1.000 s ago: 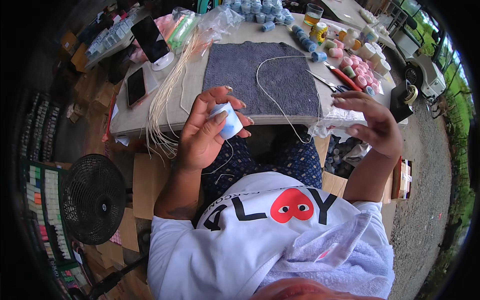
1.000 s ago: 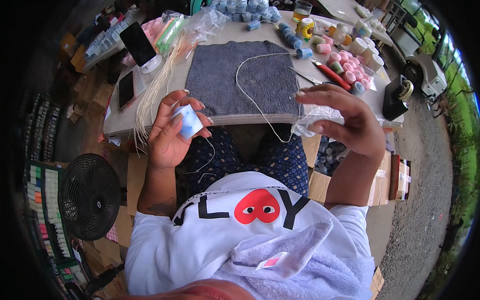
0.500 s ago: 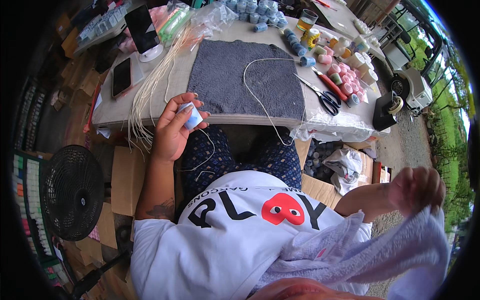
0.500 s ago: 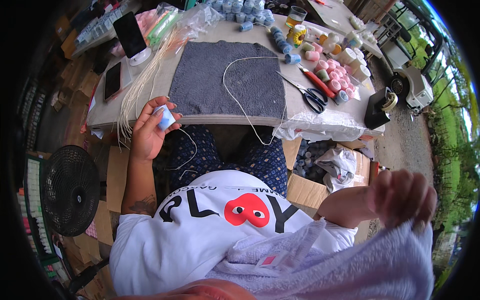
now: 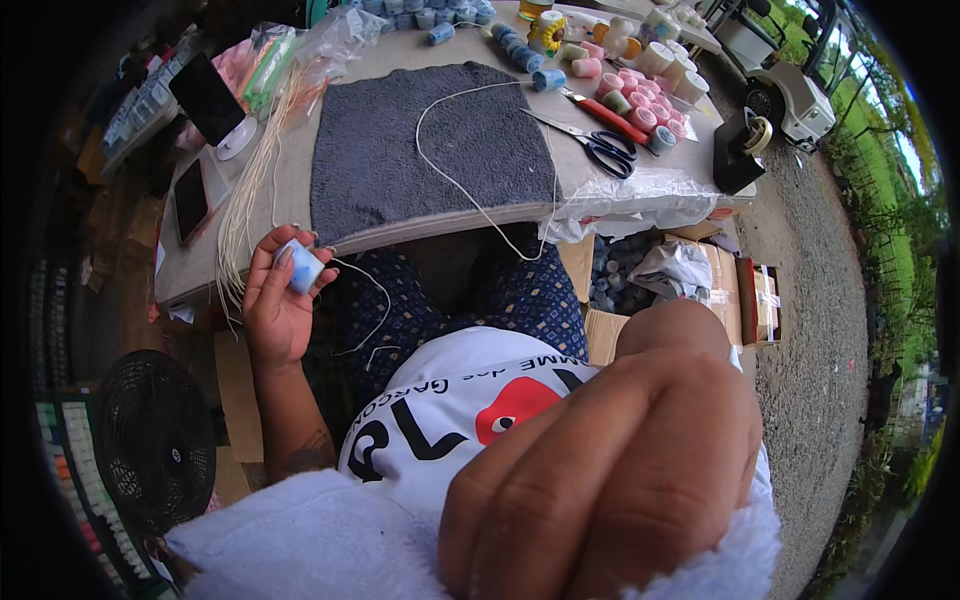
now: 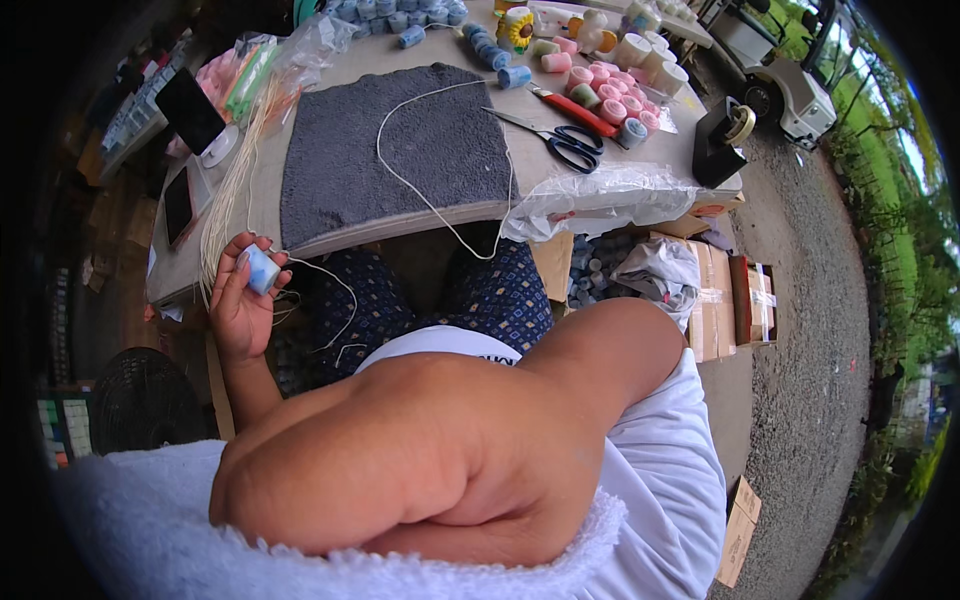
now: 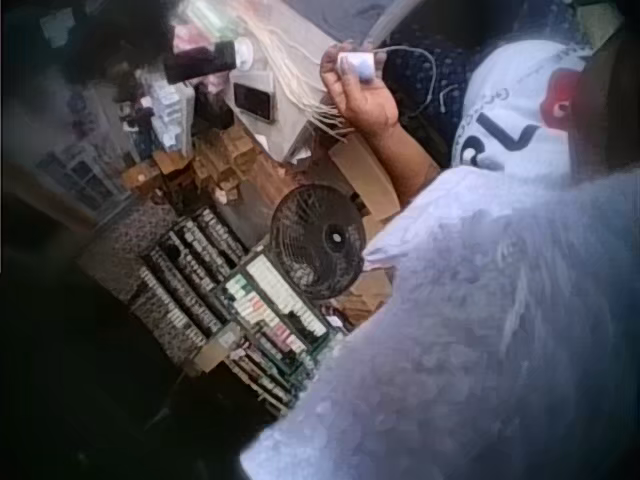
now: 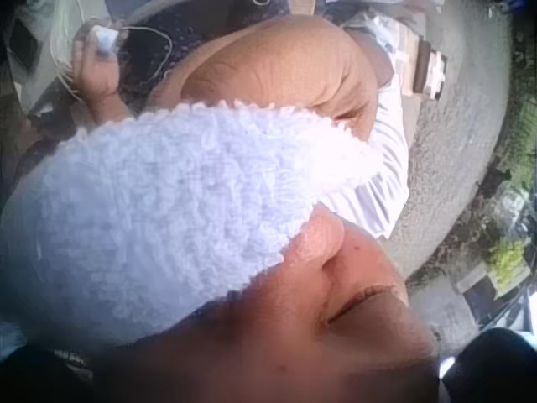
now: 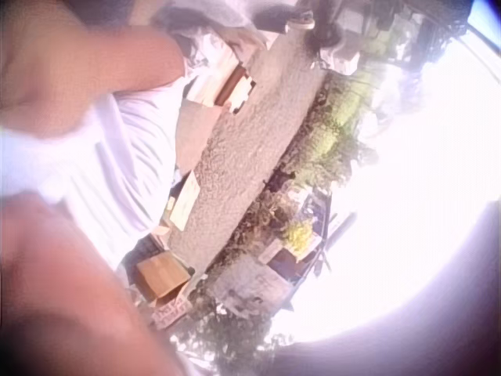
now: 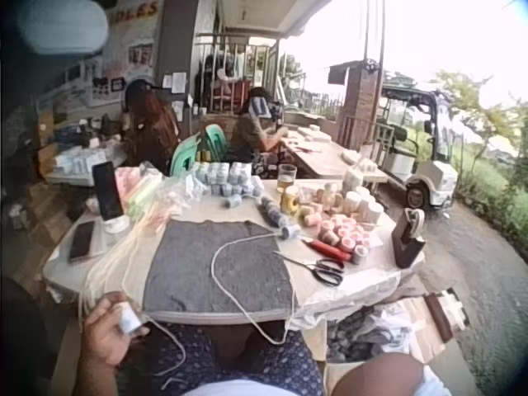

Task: The person sits at a table and assembles small decorative items by wrapping white string around small cylindrical objects. They pick up objects, wrap the string, and place them on the table. Scissors are used to cut the string.

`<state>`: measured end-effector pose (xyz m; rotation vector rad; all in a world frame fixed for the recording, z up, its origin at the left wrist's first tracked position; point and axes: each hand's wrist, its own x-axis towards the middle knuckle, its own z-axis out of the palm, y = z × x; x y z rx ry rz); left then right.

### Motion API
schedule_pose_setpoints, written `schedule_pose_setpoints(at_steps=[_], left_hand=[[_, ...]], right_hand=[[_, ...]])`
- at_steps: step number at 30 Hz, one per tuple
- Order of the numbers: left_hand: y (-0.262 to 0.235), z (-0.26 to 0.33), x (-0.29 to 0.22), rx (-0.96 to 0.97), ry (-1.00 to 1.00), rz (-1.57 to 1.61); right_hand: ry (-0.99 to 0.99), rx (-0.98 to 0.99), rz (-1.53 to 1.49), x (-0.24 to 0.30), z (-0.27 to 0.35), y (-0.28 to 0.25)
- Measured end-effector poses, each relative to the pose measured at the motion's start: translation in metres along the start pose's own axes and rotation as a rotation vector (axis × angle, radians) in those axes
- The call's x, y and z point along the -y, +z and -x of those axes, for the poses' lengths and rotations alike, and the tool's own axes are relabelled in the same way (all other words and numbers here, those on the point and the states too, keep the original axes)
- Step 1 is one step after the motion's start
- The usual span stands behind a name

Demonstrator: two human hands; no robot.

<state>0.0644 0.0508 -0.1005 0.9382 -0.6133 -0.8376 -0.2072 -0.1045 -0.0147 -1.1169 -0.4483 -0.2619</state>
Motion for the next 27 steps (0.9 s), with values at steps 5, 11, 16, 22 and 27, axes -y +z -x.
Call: schedule_pose_setpoints(at_steps=[5,11,16,22,27], left_hand=[[-0.017,-0.008,0.003,-0.053,-0.047,0.032],[-0.008,-0.011,0.012,-0.040,-0.099,0.064],[0.000,-0.015,0.020,-0.060,-0.093,0.087],[-0.003,-0.030,0.031,-0.064,-0.157,0.120],[0.019,-0.050,0.044,0.147,-0.118,0.091]], right_hand=[[0.021,-0.053,0.035,0.001,-0.002,-0.006],[0.003,-0.125,0.107,0.004,0.000,-0.007],[-0.060,-0.171,0.298,0.035,0.008,-0.025],[-0.102,0.220,0.519,0.115,0.032,0.015],[-0.211,0.108,0.618,0.152,0.031,-0.017]])
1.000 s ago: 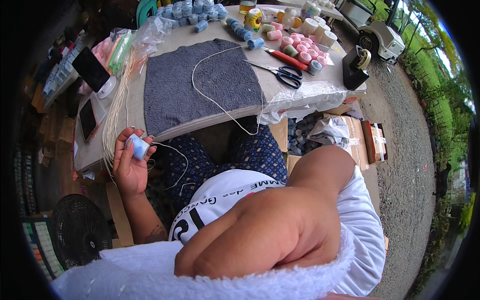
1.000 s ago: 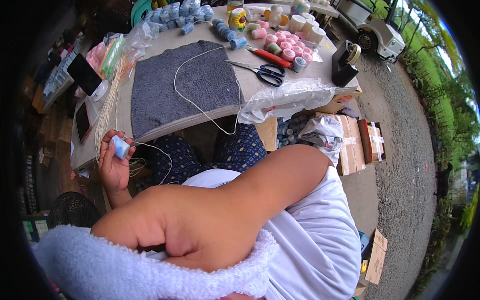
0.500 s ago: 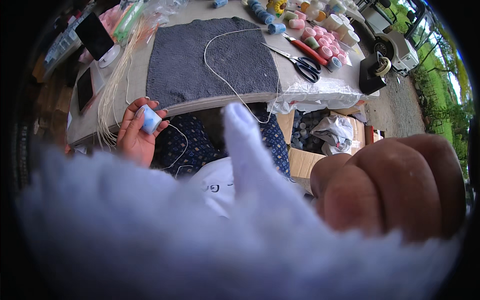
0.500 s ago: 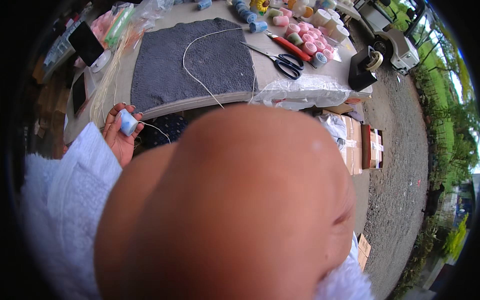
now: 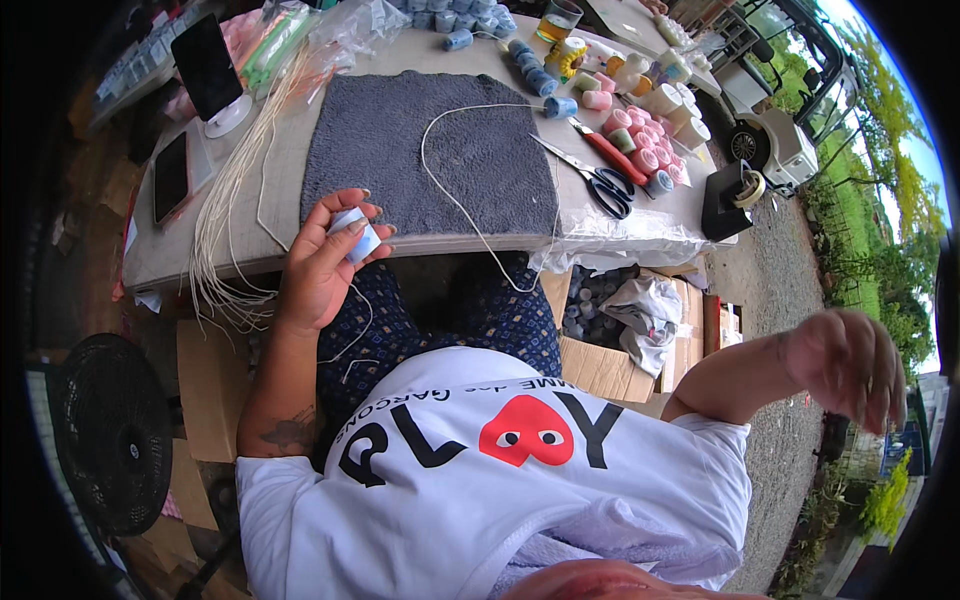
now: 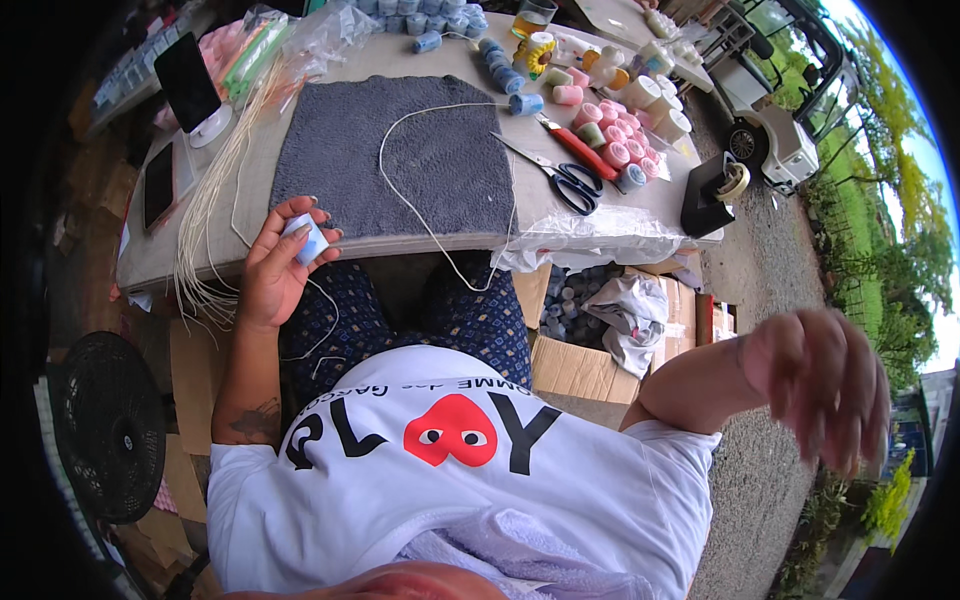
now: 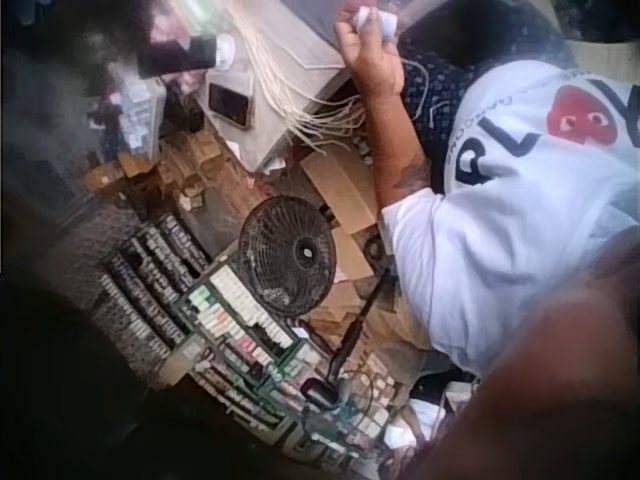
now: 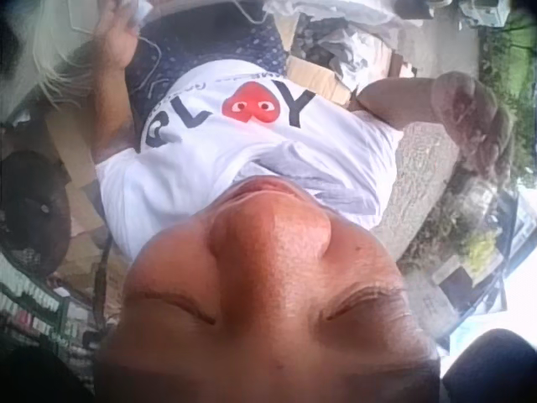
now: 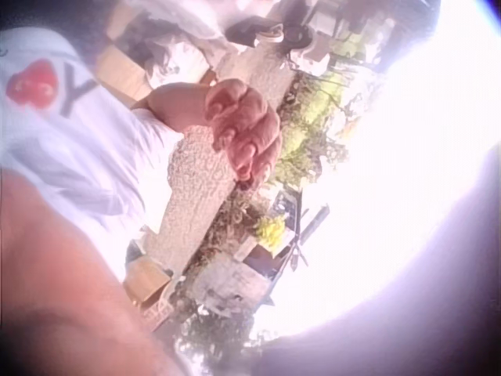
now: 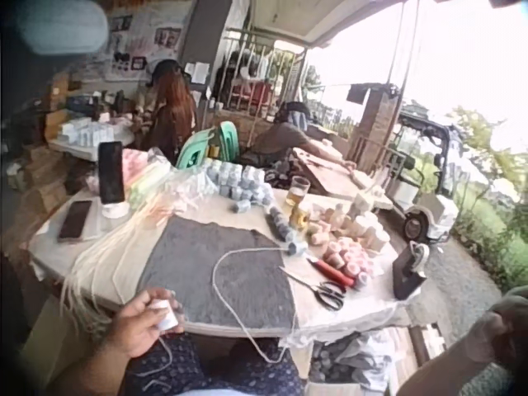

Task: The person sits at a table and assembles small decorative items by wrapping white string around small cylindrical objects. They pick up objects, wrap the string, and place them on the table. Scissors are used to cut the string.

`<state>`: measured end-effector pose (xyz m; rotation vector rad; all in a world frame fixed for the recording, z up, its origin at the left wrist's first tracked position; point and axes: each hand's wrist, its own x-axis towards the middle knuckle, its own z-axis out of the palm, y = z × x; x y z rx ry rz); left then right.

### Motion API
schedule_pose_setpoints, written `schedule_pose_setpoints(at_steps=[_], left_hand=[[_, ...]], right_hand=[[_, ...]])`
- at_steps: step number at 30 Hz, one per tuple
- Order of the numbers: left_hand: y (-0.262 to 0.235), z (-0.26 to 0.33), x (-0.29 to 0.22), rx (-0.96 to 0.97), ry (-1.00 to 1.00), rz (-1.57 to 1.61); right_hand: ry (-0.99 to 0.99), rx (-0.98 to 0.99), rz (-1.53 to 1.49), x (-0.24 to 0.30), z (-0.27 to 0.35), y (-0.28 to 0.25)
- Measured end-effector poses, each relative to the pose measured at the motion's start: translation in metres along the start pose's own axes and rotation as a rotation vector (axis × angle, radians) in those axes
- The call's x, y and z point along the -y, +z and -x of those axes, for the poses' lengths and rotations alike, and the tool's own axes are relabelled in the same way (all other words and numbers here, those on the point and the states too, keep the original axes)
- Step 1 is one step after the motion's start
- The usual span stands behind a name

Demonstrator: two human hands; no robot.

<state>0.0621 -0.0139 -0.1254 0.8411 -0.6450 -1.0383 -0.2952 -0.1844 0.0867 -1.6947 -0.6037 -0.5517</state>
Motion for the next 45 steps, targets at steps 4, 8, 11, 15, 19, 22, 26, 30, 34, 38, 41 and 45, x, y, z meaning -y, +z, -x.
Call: schedule_pose_setpoints(at_steps=[4,8,11,15,19,22,26,30,34,38,41,45], left_hand=[[-0.007,-0.024,0.017,-0.103,0.060,-0.158],[-0.028,-0.049,0.032,-0.181,0.188,-0.291],[-0.032,-0.052,0.033,-0.184,0.210,-0.250],[-0.039,-0.047,0.033,-0.130,0.236,-0.260],[-0.033,-0.049,0.035,-0.116,0.239,-0.333],[-0.033,-0.049,0.033,-0.120,0.225,-0.351],[-0.029,-0.052,0.028,-0.160,0.131,-0.167],[-0.017,-0.049,0.011,-0.158,0.016,0.171],[0.001,-0.041,0.003,-0.072,-0.026,0.262],[0.022,-0.039,0.011,-0.020,-0.062,0.224],[0.029,-0.034,0.015,0.004,-0.090,0.204],[0.027,-0.033,0.012,-0.026,-0.121,0.239]], right_hand=[[0.914,-0.782,1.052,-0.155,0.077,-0.095],[0.943,-0.642,1.570,-0.219,0.114,-0.118],[0.912,-0.715,1.391,-0.241,0.115,-0.119],[0.858,-0.688,1.317,-0.233,0.105,-0.125],[1.118,-0.471,1.683,-0.224,0.125,-0.133],[1.238,-0.363,1.672,-0.224,0.122,-0.128],[1.292,-0.395,1.573,-0.215,0.135,-0.140],[1.350,-0.192,1.627,-0.184,0.161,-0.138],[1.419,-0.320,1.439,-0.164,0.145,-0.104],[1.278,-0.533,1.449,-0.188,0.147,-0.103],[1.326,-0.549,1.408,-0.188,0.149,-0.096],[1.336,-0.634,1.338,-0.183,0.150,-0.076]])
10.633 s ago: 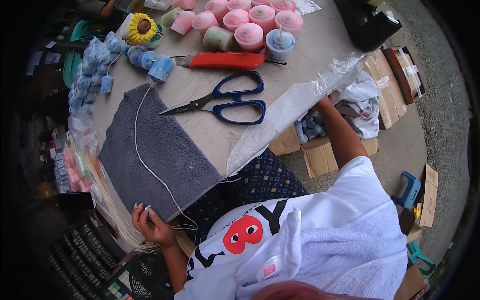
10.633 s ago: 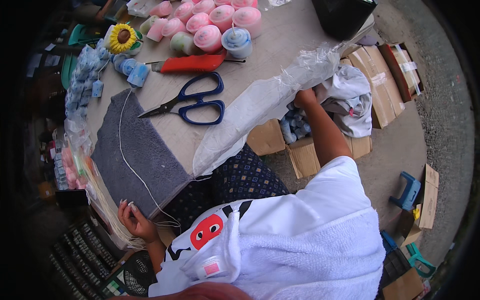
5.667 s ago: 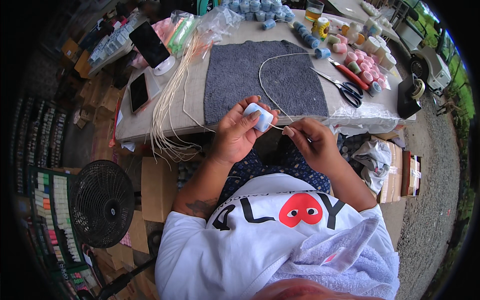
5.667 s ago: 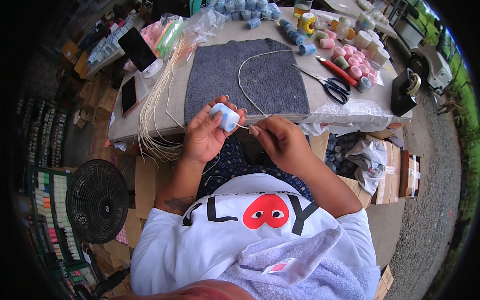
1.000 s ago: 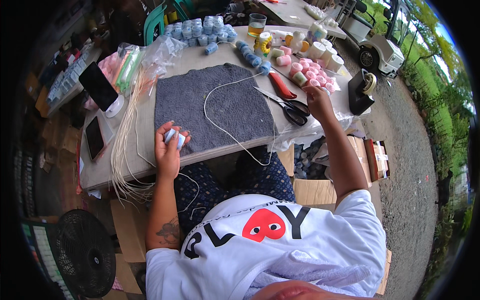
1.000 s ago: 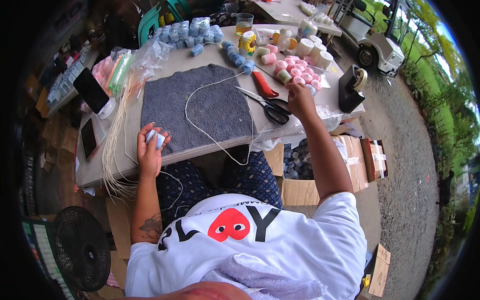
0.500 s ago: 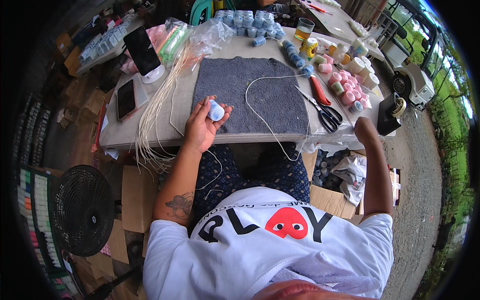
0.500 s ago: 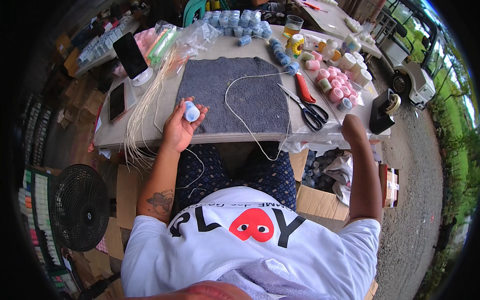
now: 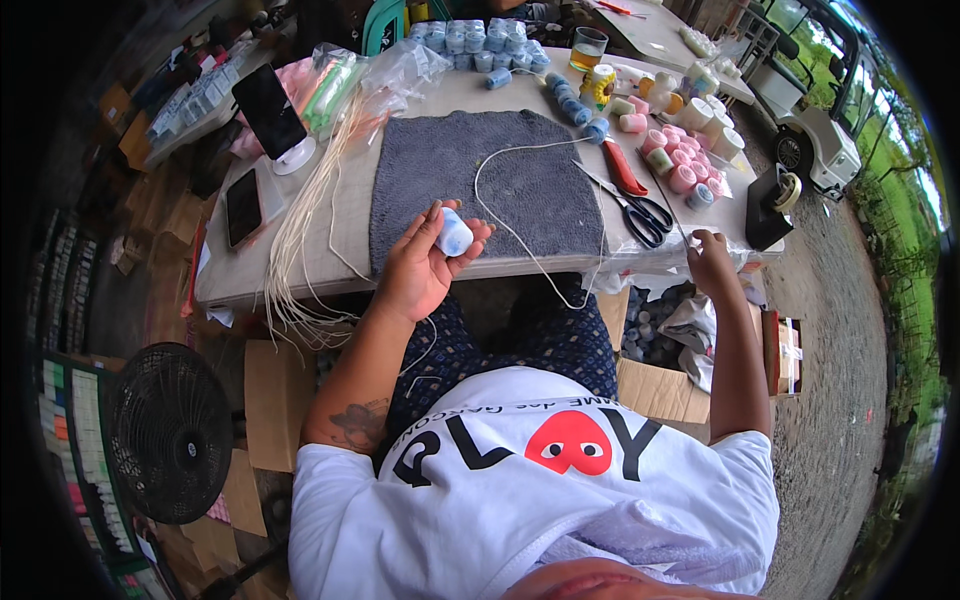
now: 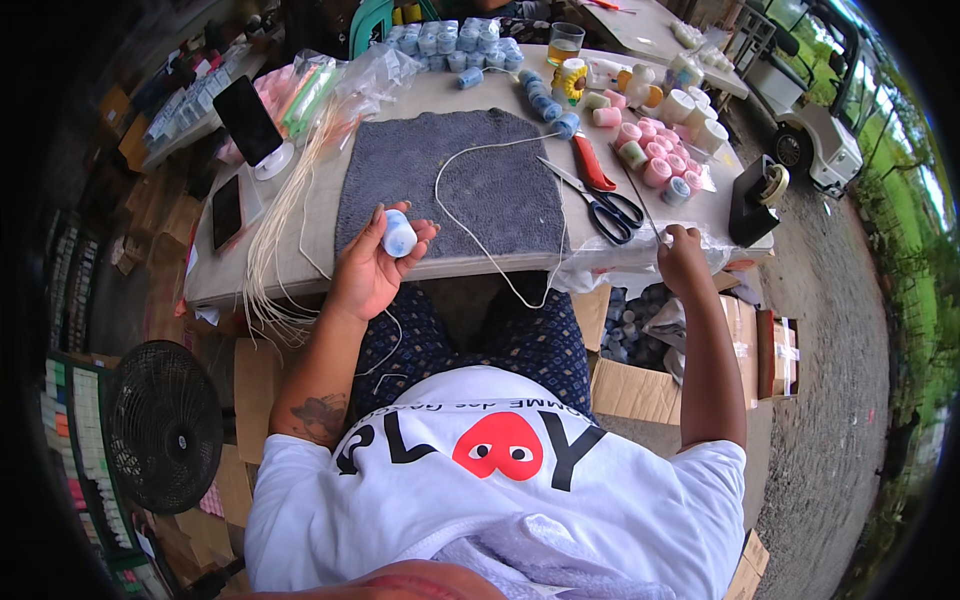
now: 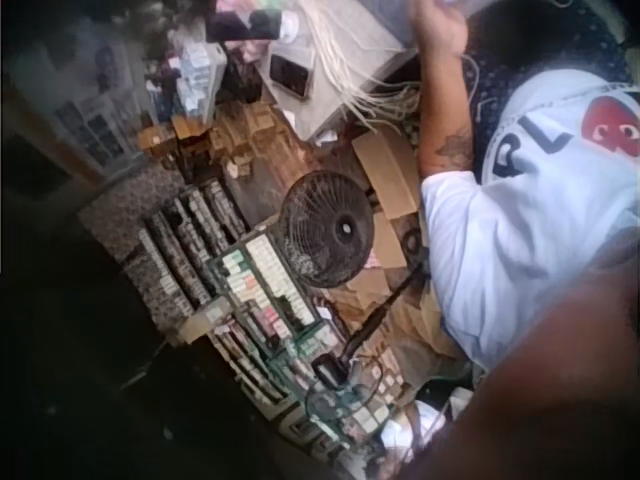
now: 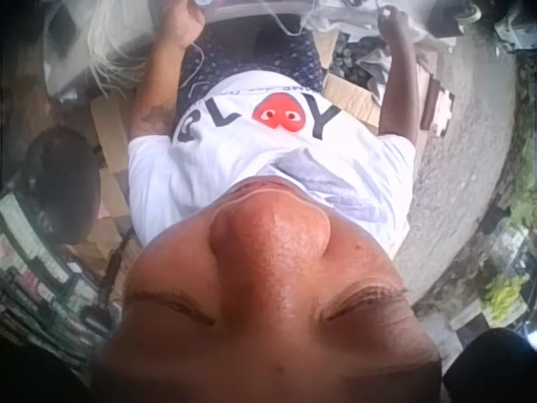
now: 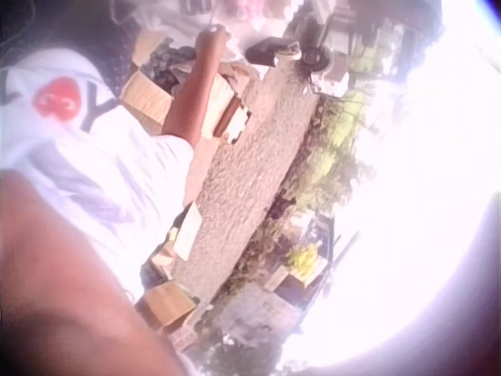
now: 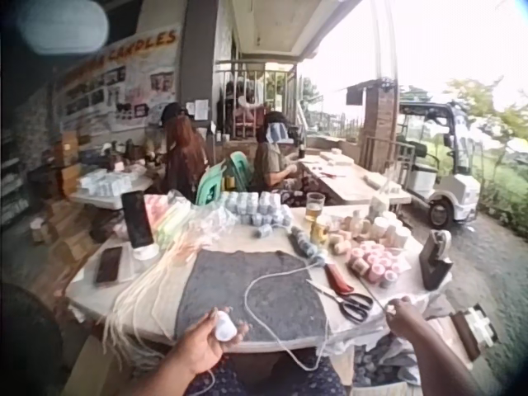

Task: The person sits at a table and assembles small decorative items by wrapping white string around small cylindrical objects. They pick up objects, wrap the string, and place them on the table. Scissors are used to cut the string.

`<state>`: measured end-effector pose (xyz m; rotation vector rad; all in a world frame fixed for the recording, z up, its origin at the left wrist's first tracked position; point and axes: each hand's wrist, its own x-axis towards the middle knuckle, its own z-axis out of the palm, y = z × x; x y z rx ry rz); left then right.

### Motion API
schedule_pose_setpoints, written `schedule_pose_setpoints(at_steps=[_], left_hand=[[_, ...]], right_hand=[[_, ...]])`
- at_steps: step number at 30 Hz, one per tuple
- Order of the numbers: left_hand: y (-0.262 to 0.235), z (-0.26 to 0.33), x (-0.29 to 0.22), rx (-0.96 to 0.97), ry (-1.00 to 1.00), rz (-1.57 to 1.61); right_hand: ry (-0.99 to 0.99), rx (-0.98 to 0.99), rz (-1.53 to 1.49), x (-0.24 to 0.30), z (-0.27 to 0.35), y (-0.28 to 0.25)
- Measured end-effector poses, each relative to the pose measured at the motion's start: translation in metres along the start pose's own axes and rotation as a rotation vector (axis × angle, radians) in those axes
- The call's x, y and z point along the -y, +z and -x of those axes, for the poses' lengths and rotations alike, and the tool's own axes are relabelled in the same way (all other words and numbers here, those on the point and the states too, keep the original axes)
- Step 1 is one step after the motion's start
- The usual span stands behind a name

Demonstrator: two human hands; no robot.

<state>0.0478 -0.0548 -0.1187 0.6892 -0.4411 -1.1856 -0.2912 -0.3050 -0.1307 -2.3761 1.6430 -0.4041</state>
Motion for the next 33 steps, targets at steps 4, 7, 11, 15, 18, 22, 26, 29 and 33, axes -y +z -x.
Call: schedule_pose_setpoints(at_steps=[4,7,11,15,18,22,26,29,33], left_hand=[[0.000,-0.010,0.001,0.043,-0.061,0.093],[0.002,-0.012,0.000,0.019,-0.045,0.119],[-0.008,-0.017,-0.002,-0.017,-0.011,0.156],[-0.010,-0.022,-0.004,-0.035,0.040,0.125],[-0.008,-0.020,-0.007,-0.045,0.062,0.104],[-0.003,-0.014,-0.009,-0.103,0.083,0.049],[-0.003,-0.010,-0.009,-0.100,0.136,0.013],[0.005,-0.008,-0.004,-0.138,0.217,-0.092],[0.022,0.002,0.007,-0.057,0.306,-0.135]], right_hand=[[-0.042,-0.001,-0.049,-0.008,-0.006,-0.002],[-0.002,-0.043,-0.015,-0.002,-0.001,-0.016],[-0.253,-0.113,-0.568,0.036,0.058,-0.027],[-0.590,0.085,-0.519,0.096,0.123,-0.016],[-0.646,0.080,-0.525,0.109,0.130,-0.008],[-0.646,0.088,-0.529,0.114,0.128,-0.007],[-0.613,0.096,-0.547,0.114,0.130,-0.005],[-0.613,0.102,-0.527,0.111,0.134,-0.003],[-0.653,0.048,-0.538,0.120,0.142,-0.009]])
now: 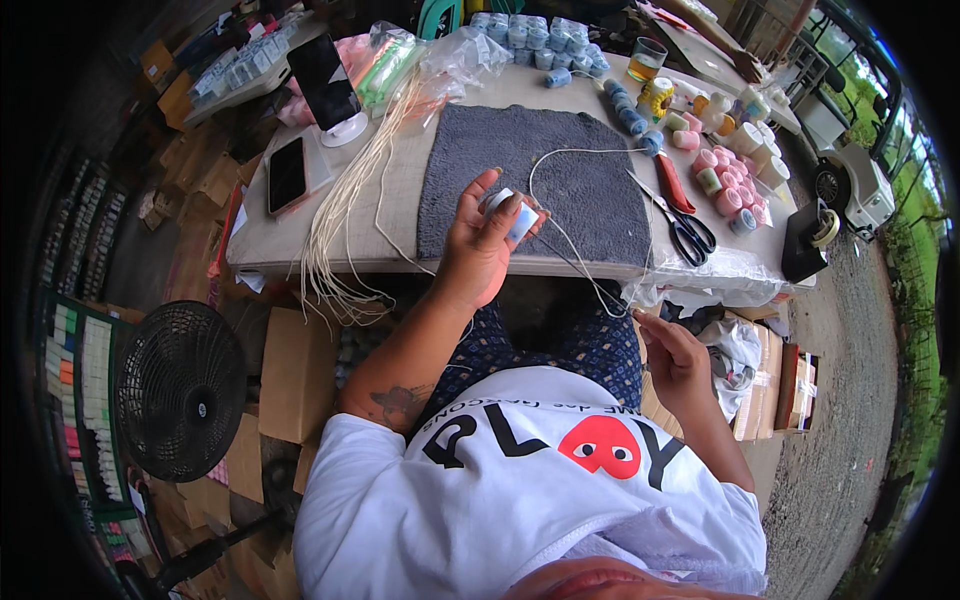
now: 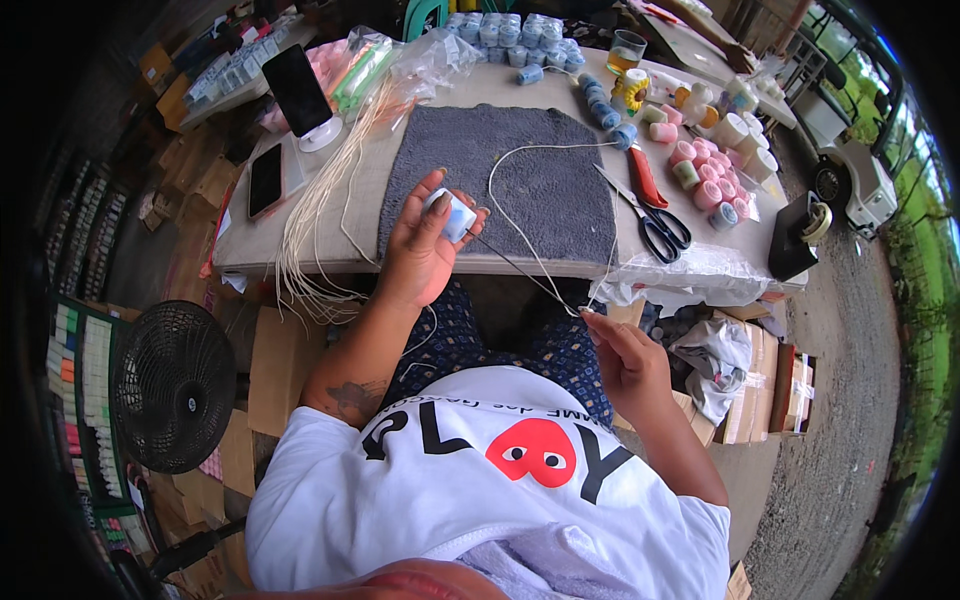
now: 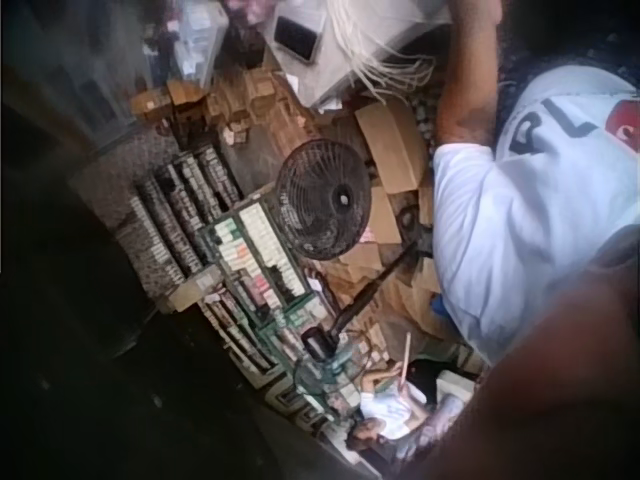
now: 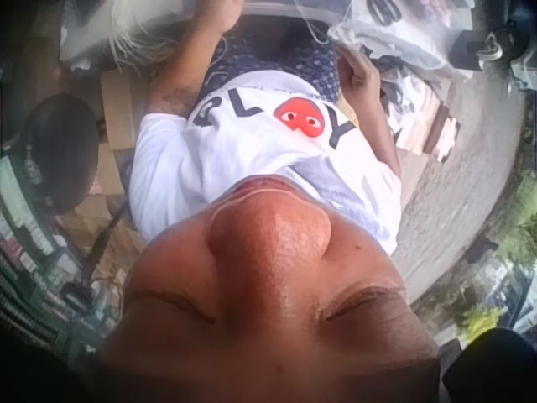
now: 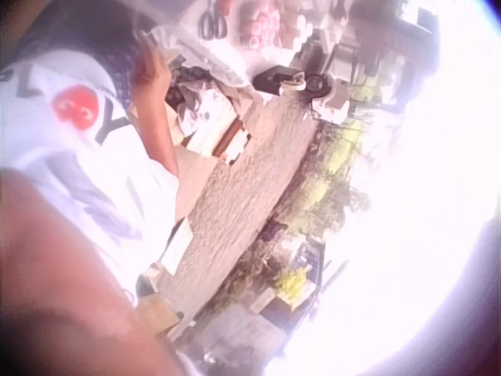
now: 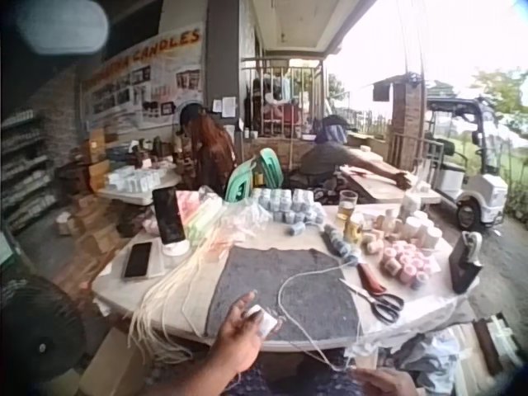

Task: The person sits at a table and assembles small decorative items by wrapping white string around small cylindrical objects. They pick up objects, wrap the string, and place them on the table. Scissors are used to cut the string.

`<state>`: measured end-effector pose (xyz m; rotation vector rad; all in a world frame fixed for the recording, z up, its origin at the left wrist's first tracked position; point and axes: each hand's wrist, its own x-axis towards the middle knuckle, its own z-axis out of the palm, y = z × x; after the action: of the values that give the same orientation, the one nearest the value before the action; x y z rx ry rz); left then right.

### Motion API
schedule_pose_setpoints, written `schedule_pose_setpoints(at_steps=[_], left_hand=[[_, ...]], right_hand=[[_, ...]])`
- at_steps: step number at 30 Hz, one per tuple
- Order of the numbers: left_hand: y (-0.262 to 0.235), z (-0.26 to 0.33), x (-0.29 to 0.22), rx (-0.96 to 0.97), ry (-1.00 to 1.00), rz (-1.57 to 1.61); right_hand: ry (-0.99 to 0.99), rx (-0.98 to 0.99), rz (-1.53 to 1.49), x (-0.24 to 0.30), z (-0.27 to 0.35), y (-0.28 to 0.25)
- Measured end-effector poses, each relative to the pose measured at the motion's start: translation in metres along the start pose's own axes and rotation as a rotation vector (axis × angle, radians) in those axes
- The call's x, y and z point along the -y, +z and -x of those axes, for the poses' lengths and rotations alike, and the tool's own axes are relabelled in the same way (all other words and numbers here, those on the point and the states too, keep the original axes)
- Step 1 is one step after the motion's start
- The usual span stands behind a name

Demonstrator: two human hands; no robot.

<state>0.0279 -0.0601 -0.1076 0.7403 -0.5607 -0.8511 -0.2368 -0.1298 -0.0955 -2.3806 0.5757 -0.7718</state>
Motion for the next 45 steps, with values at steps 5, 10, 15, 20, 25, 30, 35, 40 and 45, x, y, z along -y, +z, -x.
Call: schedule_pose_setpoints(at_steps=[5,10,15,20,25,30,35,40,45], left_hand=[[0.016,0.009,0.001,0.117,0.048,0.130],[0.023,0.016,-0.010,0.192,0.047,0.107],[0.028,0.021,-0.006,0.217,0.062,0.104],[-0.026,-0.018,-0.062,-0.140,0.344,-0.068],[-0.013,0.004,-0.004,0.125,0.371,-0.671],[-0.003,0.005,0.002,0.186,0.727,-0.863],[0.000,0.004,0.002,0.211,0.663,-0.731],[-0.004,0.003,-0.003,0.079,-0.050,0.041],[0.010,0.007,-0.002,0.035,-0.248,0.299]], right_hand=[[-0.039,0.024,-0.120,0.010,-0.008,0.005],[-0.076,-0.073,-0.238,0.008,-0.007,0.019],[0.068,0.085,-0.454,0.004,-0.015,0.021],[0.316,-0.329,-0.350,-0.109,0.002,-0.034],[0.260,-0.439,0.694,-0.134,-0.070,-0.035],[0.228,-0.221,0.548,-0.089,-0.088,0.004],[0.312,-0.215,0.584,-0.101,-0.093,0.033],[0.008,-0.379,-0.138,-0.051,-0.092,0.031],[-0.229,-0.100,-0.181,0.024,-0.074,0.030]])
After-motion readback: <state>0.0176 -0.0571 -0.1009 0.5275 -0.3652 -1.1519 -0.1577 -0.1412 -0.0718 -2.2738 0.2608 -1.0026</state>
